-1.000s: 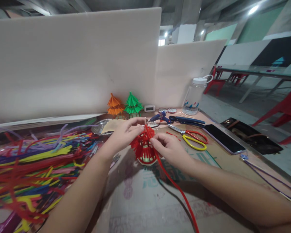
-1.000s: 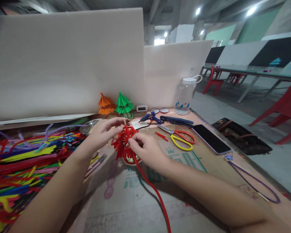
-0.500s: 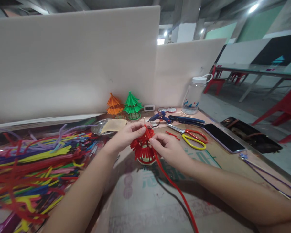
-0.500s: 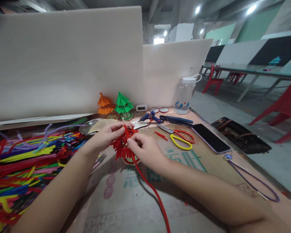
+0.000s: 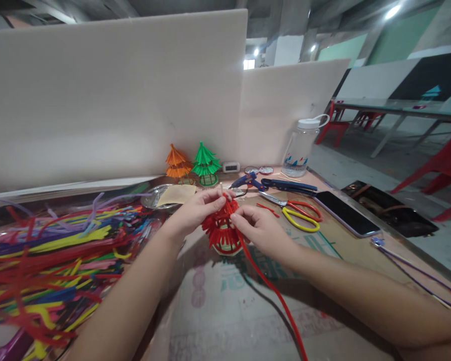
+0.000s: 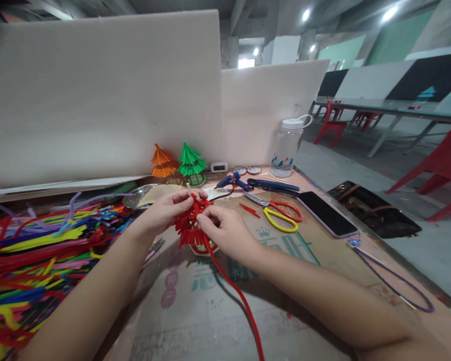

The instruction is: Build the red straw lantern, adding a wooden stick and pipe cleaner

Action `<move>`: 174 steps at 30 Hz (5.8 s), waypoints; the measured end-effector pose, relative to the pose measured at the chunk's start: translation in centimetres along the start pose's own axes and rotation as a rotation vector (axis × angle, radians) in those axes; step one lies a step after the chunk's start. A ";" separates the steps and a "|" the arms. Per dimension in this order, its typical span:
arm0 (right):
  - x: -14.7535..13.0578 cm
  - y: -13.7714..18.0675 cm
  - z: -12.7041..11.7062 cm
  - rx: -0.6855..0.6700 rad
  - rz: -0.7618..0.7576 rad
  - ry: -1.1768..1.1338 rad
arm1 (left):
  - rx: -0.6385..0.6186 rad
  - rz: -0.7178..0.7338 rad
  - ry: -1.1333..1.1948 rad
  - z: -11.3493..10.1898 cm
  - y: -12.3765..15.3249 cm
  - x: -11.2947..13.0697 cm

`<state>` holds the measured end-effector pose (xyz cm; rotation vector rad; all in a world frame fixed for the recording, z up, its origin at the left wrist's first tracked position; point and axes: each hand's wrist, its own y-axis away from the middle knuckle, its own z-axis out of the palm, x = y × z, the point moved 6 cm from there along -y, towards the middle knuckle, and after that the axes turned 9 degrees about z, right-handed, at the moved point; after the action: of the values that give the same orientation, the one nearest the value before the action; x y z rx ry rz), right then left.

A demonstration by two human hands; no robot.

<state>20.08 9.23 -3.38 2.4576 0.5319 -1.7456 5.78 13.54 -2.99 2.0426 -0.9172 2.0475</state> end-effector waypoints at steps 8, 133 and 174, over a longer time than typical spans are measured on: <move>0.3 -0.2 0.0 -0.011 -0.015 0.018 | -0.045 -0.019 0.126 0.2 0.0 -0.4; 1.0 1.6 0.9 -0.130 0.184 -0.051 | 0.024 -0.029 0.186 0.2 -0.3 -0.4; -3.6 0.5 -3.7 0.154 -0.282 0.380 | -0.300 0.028 -0.354 -1.0 1.4 1.7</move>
<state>22.50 8.84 1.21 2.9724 0.8412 -1.4473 4.08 12.34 -1.74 2.2608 -1.2267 1.4682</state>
